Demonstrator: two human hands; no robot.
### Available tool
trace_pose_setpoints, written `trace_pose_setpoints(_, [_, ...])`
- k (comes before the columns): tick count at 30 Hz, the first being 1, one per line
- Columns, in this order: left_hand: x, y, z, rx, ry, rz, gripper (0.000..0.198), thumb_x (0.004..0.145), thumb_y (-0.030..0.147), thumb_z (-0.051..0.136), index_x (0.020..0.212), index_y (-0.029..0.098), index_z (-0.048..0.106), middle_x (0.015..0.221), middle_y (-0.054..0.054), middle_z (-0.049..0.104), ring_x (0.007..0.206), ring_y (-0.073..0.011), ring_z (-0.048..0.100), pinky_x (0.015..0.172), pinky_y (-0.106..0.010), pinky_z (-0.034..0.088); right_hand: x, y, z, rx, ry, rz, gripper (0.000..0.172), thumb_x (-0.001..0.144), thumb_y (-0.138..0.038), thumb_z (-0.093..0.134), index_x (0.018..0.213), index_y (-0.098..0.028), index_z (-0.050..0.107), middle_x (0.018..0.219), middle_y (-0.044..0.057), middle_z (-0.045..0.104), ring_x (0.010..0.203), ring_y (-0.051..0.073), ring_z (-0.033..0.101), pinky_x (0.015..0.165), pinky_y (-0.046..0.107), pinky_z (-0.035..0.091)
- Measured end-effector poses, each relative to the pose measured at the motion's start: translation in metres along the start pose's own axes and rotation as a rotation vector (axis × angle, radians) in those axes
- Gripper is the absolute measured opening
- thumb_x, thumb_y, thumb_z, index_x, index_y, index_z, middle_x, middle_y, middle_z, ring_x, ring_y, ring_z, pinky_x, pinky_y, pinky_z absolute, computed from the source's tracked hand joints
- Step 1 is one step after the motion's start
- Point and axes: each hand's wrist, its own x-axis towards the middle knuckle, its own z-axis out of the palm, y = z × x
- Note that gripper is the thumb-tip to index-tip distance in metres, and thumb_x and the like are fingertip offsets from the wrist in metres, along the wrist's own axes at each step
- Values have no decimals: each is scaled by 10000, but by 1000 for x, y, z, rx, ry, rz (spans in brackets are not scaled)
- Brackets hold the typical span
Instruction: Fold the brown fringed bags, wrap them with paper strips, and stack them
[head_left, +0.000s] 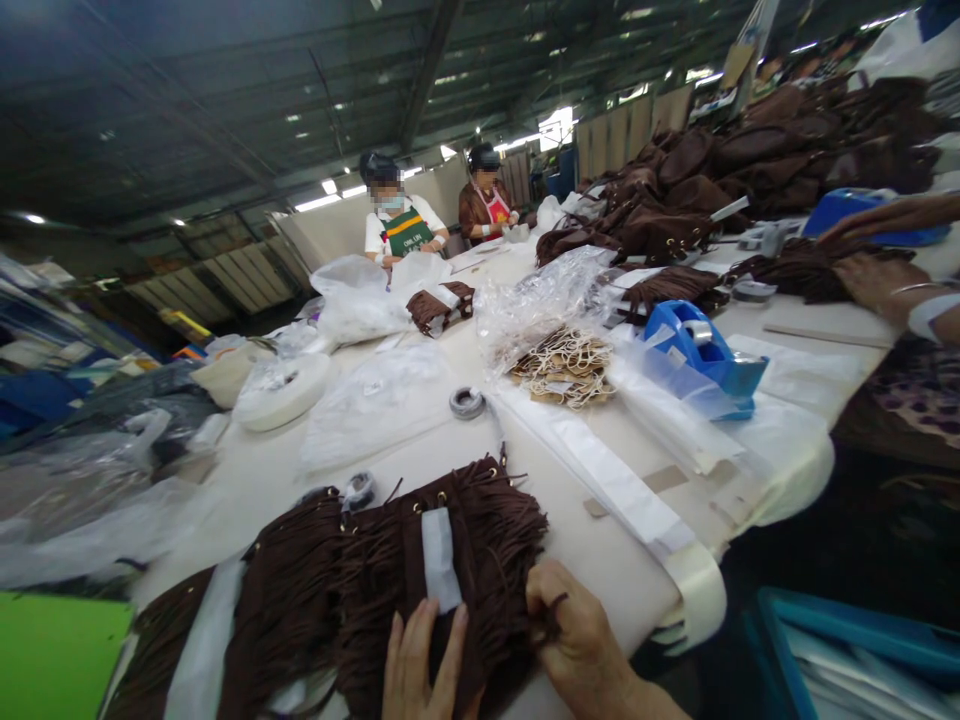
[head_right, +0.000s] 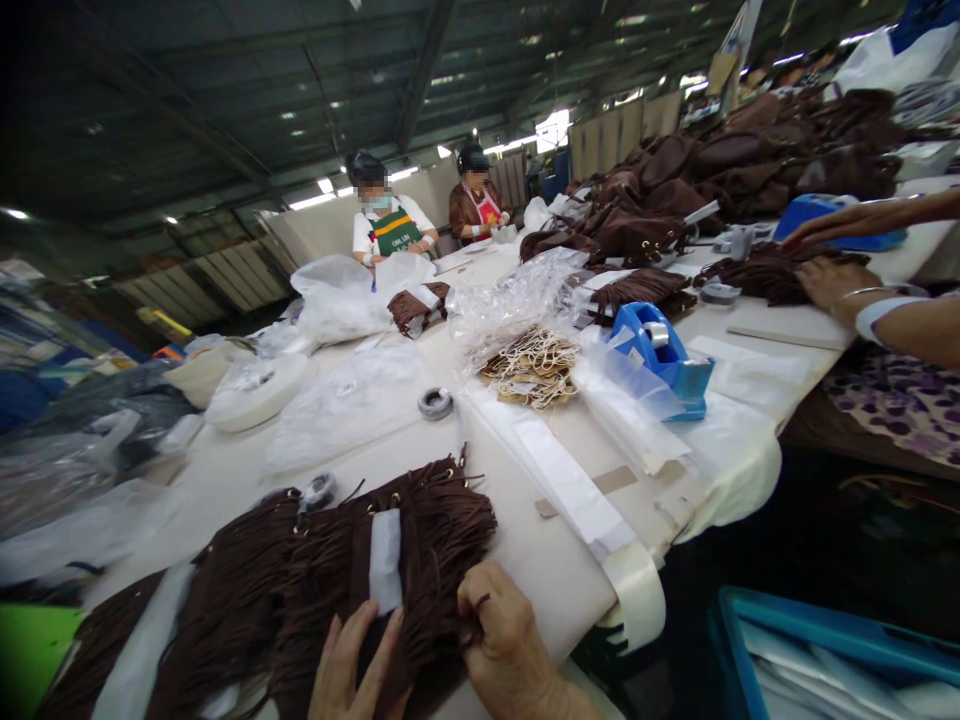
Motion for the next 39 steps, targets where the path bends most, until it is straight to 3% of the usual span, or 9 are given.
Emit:
trace_pose_setpoints(2, [0, 0, 1, 17, -5, 13, 631, 821, 193, 500, 1397, 248, 249, 1191, -146, 485, 1105, -276, 499, 955, -499, 412, -2, -3, -13, 38, -57, 61, 230, 576, -60, 391, 729, -218, 462, 727, 16, 529, 694, 151, 524, 608, 246, 430])
trace_pose_setpoints(4, [-1, 0, 2, 31, 11, 24, 625, 823, 213, 497, 1396, 255, 250, 1202, -143, 479, 1103, -275, 500, 956, -503, 409, 4, -7, -24, 77, -117, 317, 197, 653, -115, 406, 805, -206, 493, 747, 25, 572, 691, 153, 561, 608, 251, 453])
trace_pose_setpoints(7, [-1, 1, 5, 47, 42, 36, 628, 815, 198, 497, 1393, 258, 260, 1197, -141, 486, 1113, -278, 497, 953, -497, 413, 26, -13, -28, 100, -273, 762, 156, 770, -253, 405, 645, -198, 480, 509, -15, 527, 454, 122, 503, 429, 217, 381])
trace_pose_setpoints(9, [-2, 0, 7, 58, 68, 39, 611, 814, 181, 480, 1386, 257, 279, 1193, -140, 491, 1111, -273, 500, 955, -491, 411, 43, -15, -24, 96, -354, 861, 268, 751, -285, 476, 501, -202, 429, 378, -44, 434, 358, 91, 410, 360, 198, 282])
trace_pose_setpoints(17, [-3, -1, 6, 62, 28, 58, 628, 816, 178, 457, 1402, 224, 235, 1177, -178, 489, 1095, -295, 504, 923, -508, 419, 65, -19, -20, 326, -431, 921, 197, 562, -224, 598, 462, -191, 432, 352, -85, 369, 340, 58, 323, 346, 192, 216])
trace_pose_setpoints(26, [-6, -1, 6, 52, 15, 54, 621, 815, 186, 455, 1399, 189, 241, 1195, -187, 488, 1132, -300, 480, 948, -505, 397, 28, -16, -13, 581, -170, 834, 310, 567, -389, 655, 562, -191, 417, 440, -96, 368, 391, 37, 275, 389, 190, 193])
trace_pose_setpoints(33, [-8, -3, 7, 30, 20, 43, 567, 834, 247, 438, 1382, 217, 291, 1214, -164, 487, 1131, -284, 490, 991, -484, 360, -7, -14, -19, 428, -52, 774, 315, 679, -462, 598, 633, -179, 468, 472, -88, 359, 400, 43, 293, 392, 183, 250])
trace_pose_setpoints(37, [-6, -3, 5, 25, 23, 40, 600, 825, 217, 464, 1391, 233, 266, 1207, -161, 486, 1123, -274, 493, 976, -470, 381, 10, -9, -27, 274, -117, 846, 263, 688, -450, 533, 730, -193, 501, 494, -65, 467, 392, 71, 392, 357, 172, 309])
trace_pose_setpoints(39, [-6, -3, 5, 36, 32, 44, 620, 817, 202, 480, 1395, 234, 255, 1196, -161, 491, 1119, -273, 495, 975, -472, 384, 27, -5, -26, 203, -218, 862, 246, 685, -420, 535, 605, -188, 508, 422, -50, 463, 335, 78, 383, 302, 175, 258])
